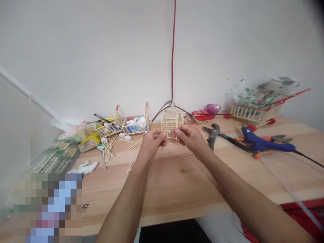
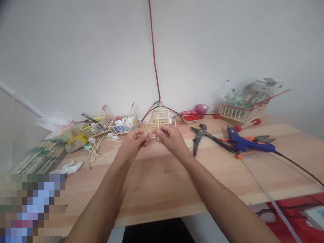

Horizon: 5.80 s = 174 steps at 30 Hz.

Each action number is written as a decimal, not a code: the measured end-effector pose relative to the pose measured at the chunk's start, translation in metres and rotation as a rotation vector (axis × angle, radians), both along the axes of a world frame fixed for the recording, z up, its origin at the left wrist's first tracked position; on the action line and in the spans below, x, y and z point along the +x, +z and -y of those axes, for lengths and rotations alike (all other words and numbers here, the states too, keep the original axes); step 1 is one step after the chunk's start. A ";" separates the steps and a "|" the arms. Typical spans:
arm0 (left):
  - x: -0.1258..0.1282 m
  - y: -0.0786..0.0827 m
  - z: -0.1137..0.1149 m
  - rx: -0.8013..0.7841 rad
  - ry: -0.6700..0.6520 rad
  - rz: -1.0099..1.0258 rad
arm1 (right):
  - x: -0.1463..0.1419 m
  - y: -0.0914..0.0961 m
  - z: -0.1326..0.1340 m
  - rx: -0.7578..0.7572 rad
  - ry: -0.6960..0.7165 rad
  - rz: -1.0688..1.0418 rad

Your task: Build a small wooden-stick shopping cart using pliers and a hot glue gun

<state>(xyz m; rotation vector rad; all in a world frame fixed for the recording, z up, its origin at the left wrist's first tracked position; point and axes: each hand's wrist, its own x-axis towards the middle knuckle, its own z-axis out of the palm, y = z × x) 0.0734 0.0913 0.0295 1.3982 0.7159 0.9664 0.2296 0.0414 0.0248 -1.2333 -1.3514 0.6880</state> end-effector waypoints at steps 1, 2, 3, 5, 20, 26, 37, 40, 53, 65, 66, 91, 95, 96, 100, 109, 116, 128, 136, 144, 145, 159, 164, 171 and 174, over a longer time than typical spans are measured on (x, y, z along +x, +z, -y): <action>-0.004 0.003 -0.002 0.049 0.043 -0.041 | 0.001 -0.001 0.000 0.004 -0.004 -0.010; -0.008 0.007 -0.003 0.105 0.084 -0.090 | 0.003 -0.001 -0.001 0.009 -0.003 -0.020; -0.013 0.011 -0.005 0.165 0.125 -0.148 | 0.004 -0.001 -0.001 0.012 0.000 -0.026; -0.026 0.020 -0.006 0.283 0.188 -0.289 | 0.006 -0.001 -0.001 0.018 0.005 -0.028; -0.080 -0.002 0.006 0.890 0.238 -0.823 | -0.001 0.004 0.005 -0.152 0.215 -0.203; -0.057 0.012 0.015 1.039 0.378 -0.737 | 0.002 -0.001 0.008 -0.229 0.430 -0.267; -0.039 0.028 0.030 0.905 0.366 -0.429 | 0.009 0.001 0.009 -0.298 0.535 -0.346; -0.041 0.026 0.027 0.534 0.275 -0.266 | 0.011 0.000 0.008 -0.279 0.548 -0.375; -0.063 -0.003 0.007 0.278 0.249 -0.162 | 0.012 0.002 0.008 -0.290 0.473 -0.423; -0.073 -0.001 0.001 0.060 0.183 -0.070 | 0.013 0.009 0.009 -0.245 0.464 -0.452; -0.073 -0.001 0.003 0.072 0.199 -0.126 | 0.013 0.009 0.009 -0.249 0.468 -0.454; -0.036 -0.011 0.048 1.276 0.349 -0.373 | 0.008 -0.004 0.005 -0.377 0.582 -0.184; -0.037 -0.012 0.048 1.005 0.338 -0.315 | 0.005 -0.002 0.005 -0.391 0.571 -0.167; -0.037 -0.012 0.048 0.888 0.327 -0.325 | 0.005 -0.002 0.005 -0.391 0.564 -0.180; -0.039 -0.011 0.048 0.543 0.263 -0.390 | 0.006 -0.002 0.005 -0.384 0.527 -0.265; -0.041 -0.004 0.047 0.434 0.279 -0.410 | 0.005 0.001 0.005 -0.387 0.496 -0.340; -0.042 -0.004 0.045 0.362 0.218 -0.385 | 0.007 -0.002 0.002 -0.375 0.509 -0.368; -0.040 -0.002 0.041 0.174 0.117 -0.114 | 0.008 -0.001 0.002 -0.377 0.454 -0.312; -0.040 -0.007 0.049 0.782 0.235 -0.407 | 0.007 -0.003 0.002 -0.383 0.440 -0.277; -0.026 -0.014 0.060 1.310 0.251 -0.503 | 0.007 -0.003 0.003 -0.392 0.456 -0.255; -0.026 -0.012 0.060 1.349 0.281 -0.538 | 0.007 -0.002 0.003 -0.398 0.463 -0.243; -0.013 0.005 0.047 1.189 0.269 -0.781 | 0.006 0.004 0.007 -0.431 0.529 -0.263; -0.006 0.009 0.044 1.206 0.227 -0.725 | 0.008 0.002 0.006 -0.394 0.513 -0.314; -0.002 0.011 0.031 0.963 0.205 -0.622 | 0.022 0.010 0.000 -0.232 0.108 -0.097; -0.005 0.015 0.028 0.765 0.196 -0.503 | 0.029 0.033 0.015 -0.083 -0.031 0.142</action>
